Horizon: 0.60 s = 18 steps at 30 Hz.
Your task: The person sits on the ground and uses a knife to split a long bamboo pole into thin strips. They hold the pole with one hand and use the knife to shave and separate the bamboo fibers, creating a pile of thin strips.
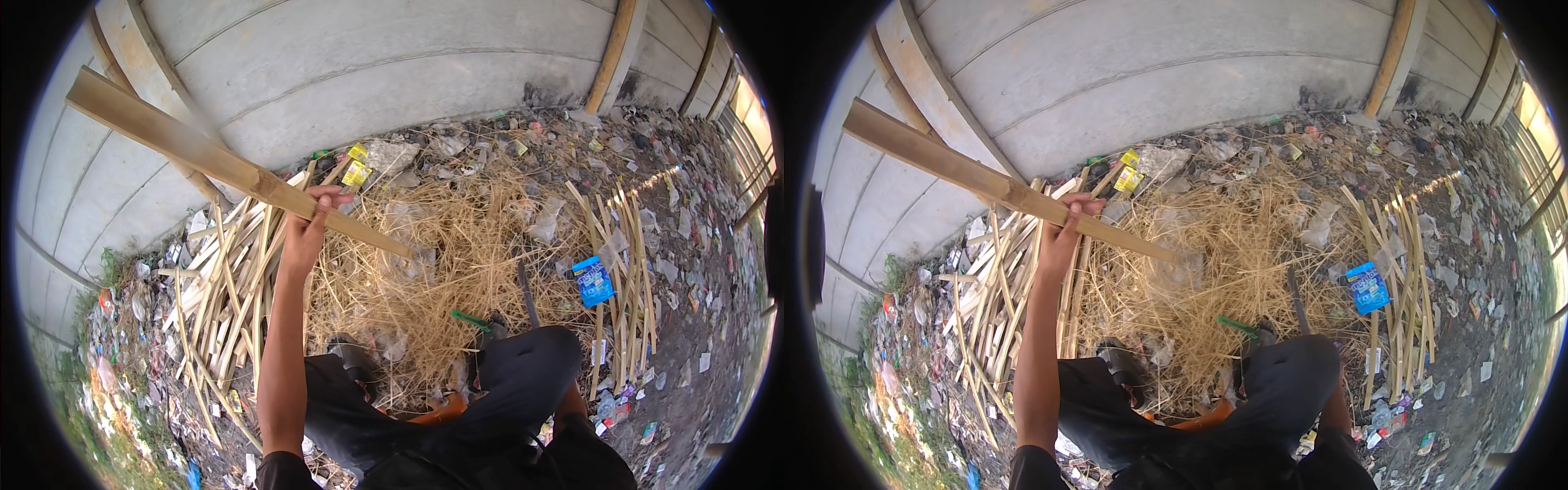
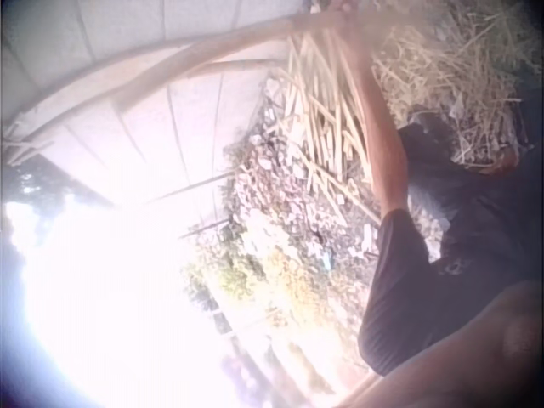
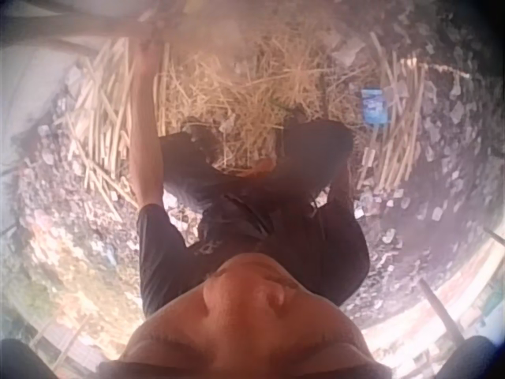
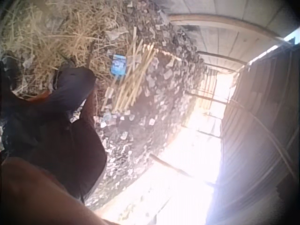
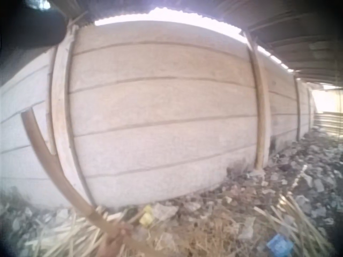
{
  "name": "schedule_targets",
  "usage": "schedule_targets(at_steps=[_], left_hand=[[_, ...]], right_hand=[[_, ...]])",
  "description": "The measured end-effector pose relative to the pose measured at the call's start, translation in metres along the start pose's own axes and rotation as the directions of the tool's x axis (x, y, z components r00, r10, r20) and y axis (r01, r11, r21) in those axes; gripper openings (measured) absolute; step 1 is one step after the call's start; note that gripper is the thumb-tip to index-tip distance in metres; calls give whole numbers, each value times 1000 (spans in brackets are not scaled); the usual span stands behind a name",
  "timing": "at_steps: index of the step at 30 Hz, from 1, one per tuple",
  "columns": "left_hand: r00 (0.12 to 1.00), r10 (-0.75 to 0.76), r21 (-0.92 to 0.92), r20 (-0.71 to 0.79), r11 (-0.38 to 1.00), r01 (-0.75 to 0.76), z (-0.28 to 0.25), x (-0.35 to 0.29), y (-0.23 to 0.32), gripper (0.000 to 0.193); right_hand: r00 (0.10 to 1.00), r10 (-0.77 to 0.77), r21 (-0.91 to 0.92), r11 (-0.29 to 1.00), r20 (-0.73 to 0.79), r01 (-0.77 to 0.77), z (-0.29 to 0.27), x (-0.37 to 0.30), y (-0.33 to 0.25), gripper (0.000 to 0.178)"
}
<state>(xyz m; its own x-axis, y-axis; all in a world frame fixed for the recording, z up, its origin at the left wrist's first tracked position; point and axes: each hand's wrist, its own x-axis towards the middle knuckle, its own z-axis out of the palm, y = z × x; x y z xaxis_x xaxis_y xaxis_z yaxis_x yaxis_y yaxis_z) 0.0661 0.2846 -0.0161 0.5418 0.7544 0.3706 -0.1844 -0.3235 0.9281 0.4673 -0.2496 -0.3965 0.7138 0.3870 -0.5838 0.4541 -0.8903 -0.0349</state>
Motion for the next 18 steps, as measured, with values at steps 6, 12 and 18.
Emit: schedule_targets(at_steps=[6,12,18], left_hand=[[999,2,14,36,1000,-3,5,-1,-7,25],[995,-53,-19,81,998,55,-9,-4,-17,29],[989,-139,-93,55,985,143,-23,-13,-15,31]], right_hand=[[999,38,72,997,-11,-37,6,-15,-9,30],[999,49,112,993,-19,-47,9,-19,-15,29],[998,56,137,989,-24,-52,10,-22,-17,28]])
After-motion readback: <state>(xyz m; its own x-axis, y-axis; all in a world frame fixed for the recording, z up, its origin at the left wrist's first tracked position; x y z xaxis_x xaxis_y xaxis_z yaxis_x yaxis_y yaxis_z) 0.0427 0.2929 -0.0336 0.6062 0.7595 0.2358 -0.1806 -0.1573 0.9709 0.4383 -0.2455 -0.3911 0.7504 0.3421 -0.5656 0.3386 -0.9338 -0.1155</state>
